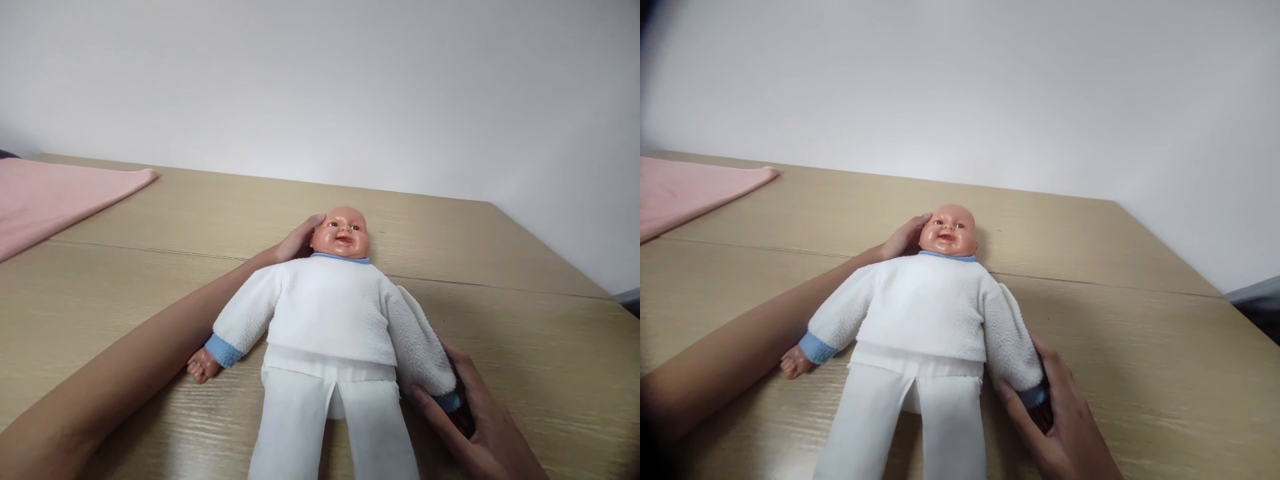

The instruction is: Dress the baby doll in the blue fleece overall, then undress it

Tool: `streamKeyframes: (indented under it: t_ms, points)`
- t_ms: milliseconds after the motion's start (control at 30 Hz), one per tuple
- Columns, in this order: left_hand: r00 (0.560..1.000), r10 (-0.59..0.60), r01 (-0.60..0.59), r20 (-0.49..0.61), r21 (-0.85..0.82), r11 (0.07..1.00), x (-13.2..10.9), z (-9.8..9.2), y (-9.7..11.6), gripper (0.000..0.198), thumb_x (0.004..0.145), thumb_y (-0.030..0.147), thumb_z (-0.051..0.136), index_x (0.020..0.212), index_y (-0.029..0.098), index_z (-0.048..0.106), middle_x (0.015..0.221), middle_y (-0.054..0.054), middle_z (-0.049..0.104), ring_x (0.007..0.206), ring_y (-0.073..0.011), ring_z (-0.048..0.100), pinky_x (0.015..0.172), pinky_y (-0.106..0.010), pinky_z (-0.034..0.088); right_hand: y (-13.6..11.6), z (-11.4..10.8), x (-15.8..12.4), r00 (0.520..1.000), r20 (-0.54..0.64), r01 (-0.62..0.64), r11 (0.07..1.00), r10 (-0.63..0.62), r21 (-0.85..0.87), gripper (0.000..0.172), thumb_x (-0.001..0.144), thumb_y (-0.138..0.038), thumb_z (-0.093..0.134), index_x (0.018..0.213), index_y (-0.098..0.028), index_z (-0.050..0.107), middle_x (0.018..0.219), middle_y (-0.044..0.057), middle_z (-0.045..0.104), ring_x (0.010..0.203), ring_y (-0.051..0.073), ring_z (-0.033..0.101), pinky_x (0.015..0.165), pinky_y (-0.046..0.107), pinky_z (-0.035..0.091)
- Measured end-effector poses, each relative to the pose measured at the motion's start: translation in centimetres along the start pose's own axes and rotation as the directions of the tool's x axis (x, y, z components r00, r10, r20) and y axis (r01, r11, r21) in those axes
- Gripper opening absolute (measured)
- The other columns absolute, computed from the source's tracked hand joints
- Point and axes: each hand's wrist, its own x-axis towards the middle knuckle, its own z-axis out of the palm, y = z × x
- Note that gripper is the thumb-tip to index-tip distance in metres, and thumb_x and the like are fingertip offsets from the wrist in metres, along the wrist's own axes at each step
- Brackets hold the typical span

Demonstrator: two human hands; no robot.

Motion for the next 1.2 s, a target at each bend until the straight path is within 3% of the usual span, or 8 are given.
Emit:
streamKeyframes:
  t_ms: [200, 467, 633, 800, 900, 1000, 1100, 1200]
  points:
    - [0.998, -0.001, 0.000, 0.055, 0.020, 1.000, -0.1, -0.1, 0.0, 0.064, 0.107, 0.068, 0.056, 0.132, 0.014, 0.082, 0.138, -0.017, 0.082, 0.138, -0.0421, 0.073, 0.131, -0.060, 0.046, 0.2, 0.0, 0.2, 0.999, -0.015, 0.041, 0.999, -0.042, -0.026, 0.065, 0.099, -0.069, 0.067, 0.152, -0.031, 0.060, 0.142, 0.011, 0.078, 0.126, 0.036, 0.078, 0.103, 0.045, 0.068]
    - [1.000, 0.008, -0.008, 0.005, 0.019, 1.000, 0.1, -0.2, 0.0, 0.063, 0.105, 0.066, 0.059, 0.130, 0.013, 0.082, 0.137, -0.017, 0.082, 0.139, -0.0428, 0.072, 0.131, -0.059, 0.045, 0.6, 0.3, 0.3, 0.995, -0.014, 0.103, 0.994, -0.104, -0.033, 0.065, 0.103, -0.065, 0.066, 0.159, -0.033, 0.053, 0.147, 0.012, 0.074, 0.128, 0.036, 0.075, 0.103, 0.047, 0.065]
    - [0.995, 0.064, -0.061, -0.073, 0.040, 0.997, -0.5, -0.6, -0.2, 0.061, 0.100, 0.068, 0.069, 0.132, 0.018, 0.080, 0.143, -0.015, 0.080, 0.144, -0.0415, 0.068, 0.129, -0.056, 0.047, 0.5, 0.5, 0.6, 0.975, -0.066, 0.205, 0.972, -0.214, -0.117, 0.060, 0.103, -0.065, 0.064, 0.148, -0.026, 0.059, 0.131, 0.016, 0.075, 0.119, 0.040, 0.071, 0.103, 0.056, 0.061]
    - [0.901, 0.281, -0.195, -0.332, 0.270, 0.943, -4.2, -1.6, 0.0, 0.061, 0.091, 0.064, 0.078, 0.135, 0.022, 0.073, 0.159, -0.014, 0.069, 0.145, -0.0328, 0.065, 0.125, -0.048, 0.050, -0.2, 0.1, 1.0, 0.978, -0.021, 0.205, 0.970, -0.209, -0.131, 0.072, 0.103, -0.072, 0.059, 0.152, -0.020, 0.056, 0.140, 0.020, 0.072, 0.129, 0.043, 0.067, 0.113, 0.063, 0.056]
    - [0.852, 0.365, -0.158, -0.375, 0.481, 0.862, -8.0, -1.5, 0.8, 0.053, 0.094, 0.064, 0.074, 0.126, 0.021, 0.073, 0.157, -0.015, 0.068, 0.133, -0.0299, 0.069, 0.115, -0.046, 0.056, -0.3, 0.3, 1.4, 0.981, -0.051, 0.176, 0.974, -0.185, -0.139, 0.094, 0.104, -0.076, 0.052, 0.173, -0.017, 0.031, 0.164, 0.023, 0.059, 0.151, 0.044, 0.055, 0.125, 0.068, 0.046]
    - [0.774, 0.479, -0.122, -0.415, 0.645, 0.755, -11.9, 0.7, 2.2, 0.040, 0.098, 0.058, 0.072, 0.115, 0.021, 0.073, 0.144, -0.013, 0.072, 0.135, -0.0304, 0.063, 0.118, -0.047, 0.050, -1.3, 0.0, 0.8, 0.980, -0.114, 0.137, 0.972, -0.160, -0.191, 0.097, 0.110, -0.072, 0.039, 0.178, -0.007, 0.015, 0.174, 0.029, 0.046, 0.163, 0.045, 0.043, 0.132, 0.073, 0.035]
    - [0.694, 0.640, -0.057, -0.330, 0.861, 0.506, -16.3, 5.9, 3.1, 0.032, 0.105, 0.053, 0.064, 0.110, 0.023, 0.073, 0.127, -0.010, 0.075, 0.131, -0.0309, 0.064, 0.118, -0.048, 0.048, -2.9, -1.4, -2.9, 0.931, -0.202, 0.247, 0.934, -0.303, -0.258, 0.077, 0.115, -0.058, 0.034, 0.178, -0.013, 0.024, 0.179, 0.025, 0.040, 0.167, 0.044, 0.037, 0.135, 0.076, 0.029]
    - [0.741, 0.606, -0.091, -0.290, 0.850, 0.518, -22.0, 13.7, 1.6, 0.031, 0.109, 0.055, 0.058, 0.109, 0.027, 0.071, 0.115, -0.008, 0.078, 0.114, -0.0300, 0.071, 0.106, -0.047, 0.056, -3.2, -2.5, -9.6, 0.848, -0.221, 0.433, 0.870, -0.482, -0.234, 0.063, 0.115, -0.049, 0.039, 0.175, -0.030, 0.036, 0.173, 0.016, 0.051, 0.158, 0.043, 0.051, 0.130, 0.074, 0.040]
